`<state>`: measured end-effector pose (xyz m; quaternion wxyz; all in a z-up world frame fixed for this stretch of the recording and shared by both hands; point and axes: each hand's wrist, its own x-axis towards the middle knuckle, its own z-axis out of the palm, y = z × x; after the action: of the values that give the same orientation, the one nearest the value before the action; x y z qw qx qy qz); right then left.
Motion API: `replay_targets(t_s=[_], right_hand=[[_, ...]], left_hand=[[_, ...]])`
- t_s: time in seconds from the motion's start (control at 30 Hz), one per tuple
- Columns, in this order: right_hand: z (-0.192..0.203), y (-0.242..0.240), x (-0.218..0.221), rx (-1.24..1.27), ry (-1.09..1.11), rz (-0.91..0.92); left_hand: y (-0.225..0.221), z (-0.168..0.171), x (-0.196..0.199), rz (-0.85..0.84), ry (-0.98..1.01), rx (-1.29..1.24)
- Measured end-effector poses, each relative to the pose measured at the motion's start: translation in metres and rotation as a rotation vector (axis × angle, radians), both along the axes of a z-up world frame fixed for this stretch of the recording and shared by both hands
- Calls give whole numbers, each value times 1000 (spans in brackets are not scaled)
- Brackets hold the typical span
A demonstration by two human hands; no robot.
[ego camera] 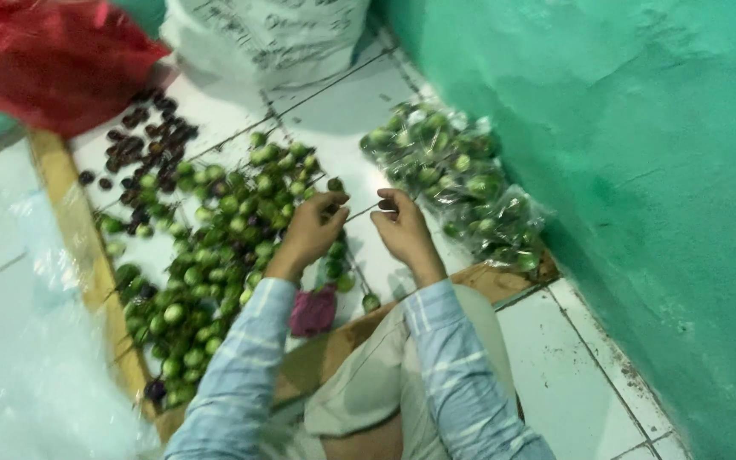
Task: Sorting and cleaning small green vegetables with a cloth and placing them into plastic bags
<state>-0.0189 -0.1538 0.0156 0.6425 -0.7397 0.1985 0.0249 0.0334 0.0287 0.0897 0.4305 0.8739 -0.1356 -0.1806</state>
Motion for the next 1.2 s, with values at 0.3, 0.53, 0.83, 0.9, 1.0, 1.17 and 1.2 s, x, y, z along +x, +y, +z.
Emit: replay_targets(t_s=[0.3,0.53,0.83,0.9,1.0,1.17,1.2], right_hand=[[65,92,-46,-424,60,615],[48,194,-105,-716,3,830],[-30,181,-88,-857,-196,788],[-8,177,-98,-588,-174,576],[1,155,-85,-137,-238,525],[105,189,-121,225,-81,490],[144,204,-139,428,64,451]], left_hand=[[162,76,-157,1,366,497],[228,-26,-193,31,492,528],[216,-29,-189,155,232,461],[213,-22,-191,176,244,414],[200,27,-191,337,247,42],[168,-17,-188,411,158,-265],[161,-24,-193,411,95,-322]])
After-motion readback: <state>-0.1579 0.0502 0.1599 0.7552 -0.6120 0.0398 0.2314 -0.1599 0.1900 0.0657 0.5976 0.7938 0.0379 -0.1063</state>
